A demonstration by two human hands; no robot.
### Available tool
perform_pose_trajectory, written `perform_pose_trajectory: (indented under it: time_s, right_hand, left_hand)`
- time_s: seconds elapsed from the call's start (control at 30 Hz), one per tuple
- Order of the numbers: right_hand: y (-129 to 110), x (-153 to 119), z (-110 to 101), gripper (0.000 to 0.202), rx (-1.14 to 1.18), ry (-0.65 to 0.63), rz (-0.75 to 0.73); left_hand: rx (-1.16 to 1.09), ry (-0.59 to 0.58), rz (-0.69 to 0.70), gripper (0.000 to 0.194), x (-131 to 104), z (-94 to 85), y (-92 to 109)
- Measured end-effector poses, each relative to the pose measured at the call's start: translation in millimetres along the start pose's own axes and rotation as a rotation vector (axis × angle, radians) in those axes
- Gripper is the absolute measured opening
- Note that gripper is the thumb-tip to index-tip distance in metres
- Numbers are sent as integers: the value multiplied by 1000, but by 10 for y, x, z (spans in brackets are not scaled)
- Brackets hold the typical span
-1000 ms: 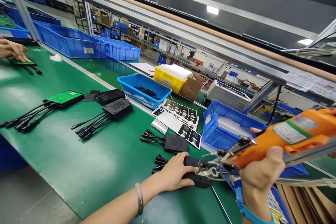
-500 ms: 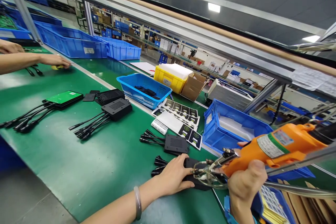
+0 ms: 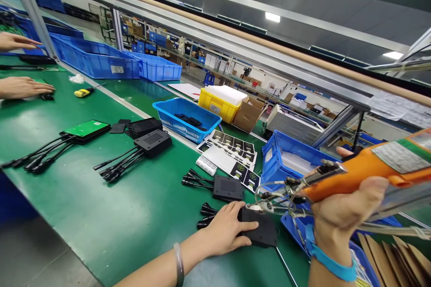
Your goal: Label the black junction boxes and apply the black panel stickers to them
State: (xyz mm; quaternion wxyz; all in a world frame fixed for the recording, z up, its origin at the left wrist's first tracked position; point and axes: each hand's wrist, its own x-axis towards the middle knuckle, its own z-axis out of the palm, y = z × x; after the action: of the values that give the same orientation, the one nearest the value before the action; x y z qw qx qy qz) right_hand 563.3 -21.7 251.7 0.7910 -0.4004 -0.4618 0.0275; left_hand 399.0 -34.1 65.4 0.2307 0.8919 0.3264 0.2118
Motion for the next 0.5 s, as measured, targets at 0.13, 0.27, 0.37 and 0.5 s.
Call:
perform_pose_trajectory:
  time_s: [0.13,0.27,0.37,0.5]
  right_hand:
    - [178,-81,177,54,29,-87,112]
    - [412,-265,218,57,31,-140,190]
    - [481,-356,230,51,15,-174,208]
    - [472,-414,247,47,-30,-194,213]
  left_hand:
    - [2,-20,3,53,-18,6,-13]
    - [7,10,11,53,-1,57,-51]
    - [18,15,3,53,8,99,-68]
    - [17,4,-13,54,2,99,-52]
